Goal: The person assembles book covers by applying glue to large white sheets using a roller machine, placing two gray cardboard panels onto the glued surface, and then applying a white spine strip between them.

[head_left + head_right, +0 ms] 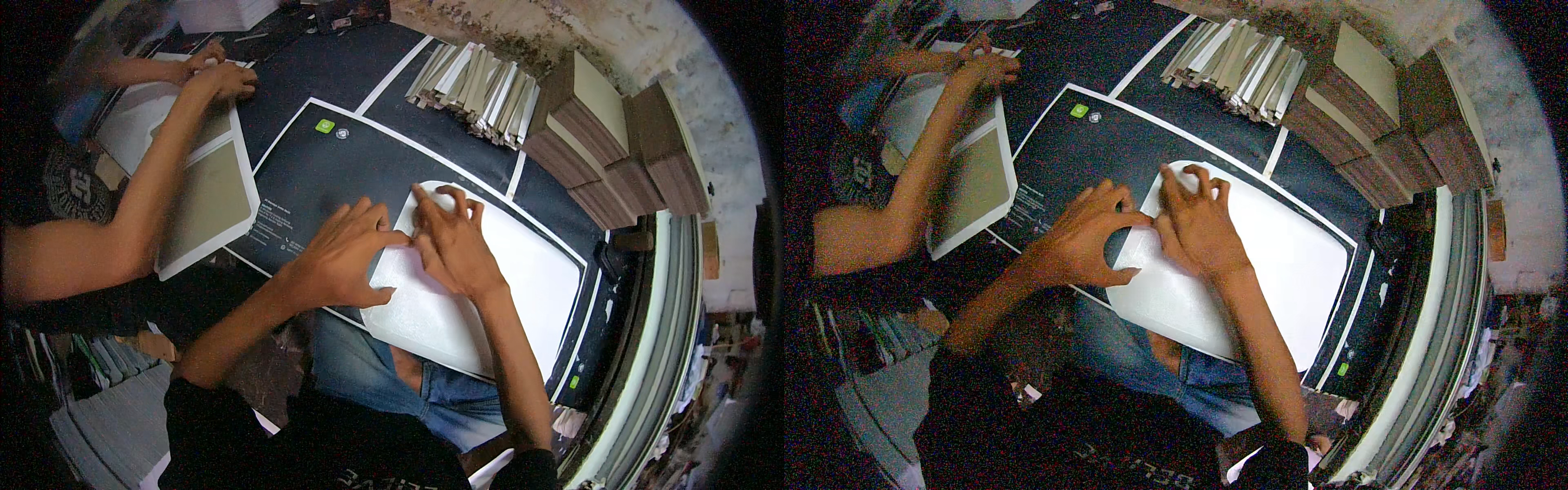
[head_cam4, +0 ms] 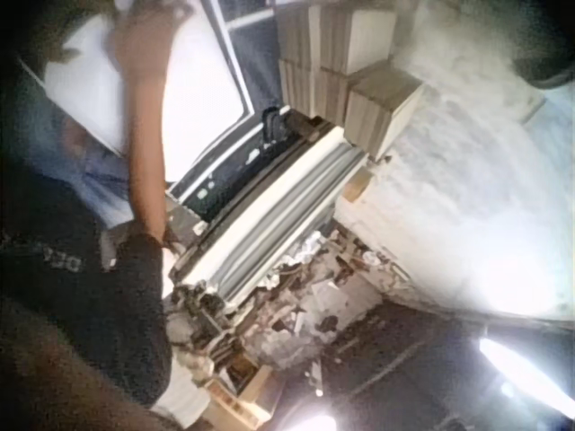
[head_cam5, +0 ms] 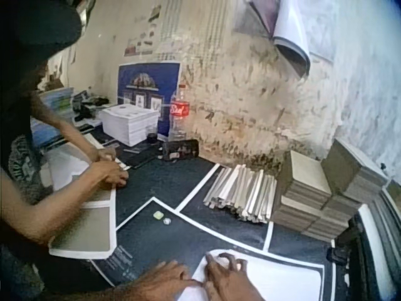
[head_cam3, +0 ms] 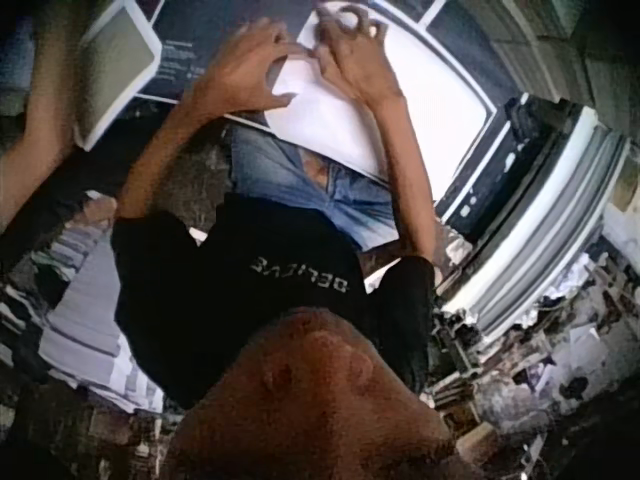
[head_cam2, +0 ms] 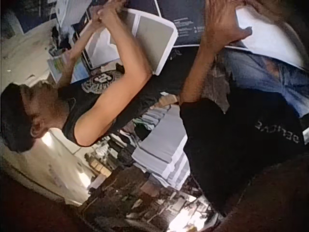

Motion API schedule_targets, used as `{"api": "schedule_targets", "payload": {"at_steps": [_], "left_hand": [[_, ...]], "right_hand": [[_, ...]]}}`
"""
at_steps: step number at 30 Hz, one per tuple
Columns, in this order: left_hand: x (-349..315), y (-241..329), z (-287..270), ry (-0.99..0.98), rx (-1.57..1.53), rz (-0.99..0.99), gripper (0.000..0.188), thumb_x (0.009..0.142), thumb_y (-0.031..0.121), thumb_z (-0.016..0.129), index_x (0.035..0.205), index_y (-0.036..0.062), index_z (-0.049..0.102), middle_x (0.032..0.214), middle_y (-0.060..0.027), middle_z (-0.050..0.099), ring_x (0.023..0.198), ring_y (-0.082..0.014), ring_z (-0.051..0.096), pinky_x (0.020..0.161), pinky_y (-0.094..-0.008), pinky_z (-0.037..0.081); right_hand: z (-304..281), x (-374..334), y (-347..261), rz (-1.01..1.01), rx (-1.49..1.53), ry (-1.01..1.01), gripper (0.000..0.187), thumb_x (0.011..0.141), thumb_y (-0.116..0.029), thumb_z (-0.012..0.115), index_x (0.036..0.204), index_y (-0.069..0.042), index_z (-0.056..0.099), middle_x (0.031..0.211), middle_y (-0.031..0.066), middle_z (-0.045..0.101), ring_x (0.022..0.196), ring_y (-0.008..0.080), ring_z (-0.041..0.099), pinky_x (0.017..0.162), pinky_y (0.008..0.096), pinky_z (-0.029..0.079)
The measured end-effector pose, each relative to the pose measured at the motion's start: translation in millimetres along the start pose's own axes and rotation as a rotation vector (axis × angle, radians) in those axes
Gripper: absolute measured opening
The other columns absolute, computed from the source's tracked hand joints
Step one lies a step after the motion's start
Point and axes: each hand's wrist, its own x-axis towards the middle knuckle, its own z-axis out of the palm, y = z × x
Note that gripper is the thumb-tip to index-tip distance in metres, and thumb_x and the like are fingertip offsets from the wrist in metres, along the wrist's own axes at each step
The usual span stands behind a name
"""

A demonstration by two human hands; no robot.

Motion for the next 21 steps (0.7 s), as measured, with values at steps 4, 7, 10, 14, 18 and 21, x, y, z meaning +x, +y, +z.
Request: {"api": "schedule_targets", "payload": {"at_steps": [4,7,10,14,18,21], "left_hand": [[-8.3,-4.2,-4.9,-0.029,-0.038,-0.058,0.064,0.065,0.035,0.085,0.123,0.0124,0.068,0.109,-0.0147,0.053,0.109,-0.0351,0.049,0.097,-0.0482,0.039],[7.1,4.6,-2.9,-0.013,0.002,0.012,0.065,0.064,0.035,0.086,0.121,0.0112,0.068,0.109,-0.0148,0.052,0.109,-0.0351,0.049,0.098,-0.0486,0.039],[21.4,15.2,-8.7,-0.094,0.118,0.016,0.066,0.061,0.033,0.088,0.119,0.0094,0.068,0.111,-0.0156,0.053,0.111,-0.0359,0.049,0.099,-0.0489,0.039],[38.3,40.5,-25.8,-0.286,0.259,-0.033,0.064,0.061,0.026,0.089,0.118,0.0083,0.067,0.122,-0.0182,0.054,0.119,-0.0396,0.048,0.104,-0.0508,0.038],[80.9,78.7,15.8,-0.155,0.093,0.262,0.080,0.066,0.030,0.089,0.136,0.0118,0.055,0.124,-0.0173,0.052,0.124,-0.0406,0.046,0.112,-0.0571,0.034],[134.1,105.3,46.7,-0.326,-0.067,0.362,0.092,0.063,0.029,0.090,0.144,0.0095,0.050,0.126,-0.0178,0.051,0.124,-0.0393,0.046,0.110,-0.0567,0.036]], "right_hand": [[-0.8,6.1,3.6,0.021,-0.153,0.019,0.062,0.091,-0.027,0.052,0.143,0.005,0.046,0.130,0.0203,0.064,0.135,0.0400,0.043,0.111,0.0596,0.028],[-2.7,-5.8,23.8,0.070,-0.161,0.105,0.060,0.091,-0.027,0.054,0.140,0.008,0.049,0.136,0.0198,0.061,0.135,0.0399,0.044,0.111,0.0601,0.029],[-4.2,-25.5,19.1,-0.071,-0.050,0.128,0.064,0.086,-0.027,0.059,0.140,0.006,0.049,0.139,0.0174,0.058,0.135,0.0411,0.043,0.110,0.0607,0.030],[-49.1,-69.7,2.0,0.125,0.000,0.188,0.070,0.083,-0.024,0.061,0.147,0.001,0.043,0.133,0.0156,0.060,0.138,0.0405,0.039,0.113,0.0582,0.027],[-76.1,-177.9,41.9,0.469,-0.077,0.265,0.073,0.085,-0.025,0.059,0.153,-0.007,0.042,0.120,0.0112,0.063,0.137,0.0376,0.038,0.116,0.0522,0.021],[-81.0,-228.5,71.1,0.650,-0.102,0.292,0.067,0.086,-0.026,0.059,0.149,-0.006,0.046,0.115,0.0094,0.062,0.134,0.0383,0.039,0.114,0.0536,0.022]]}}
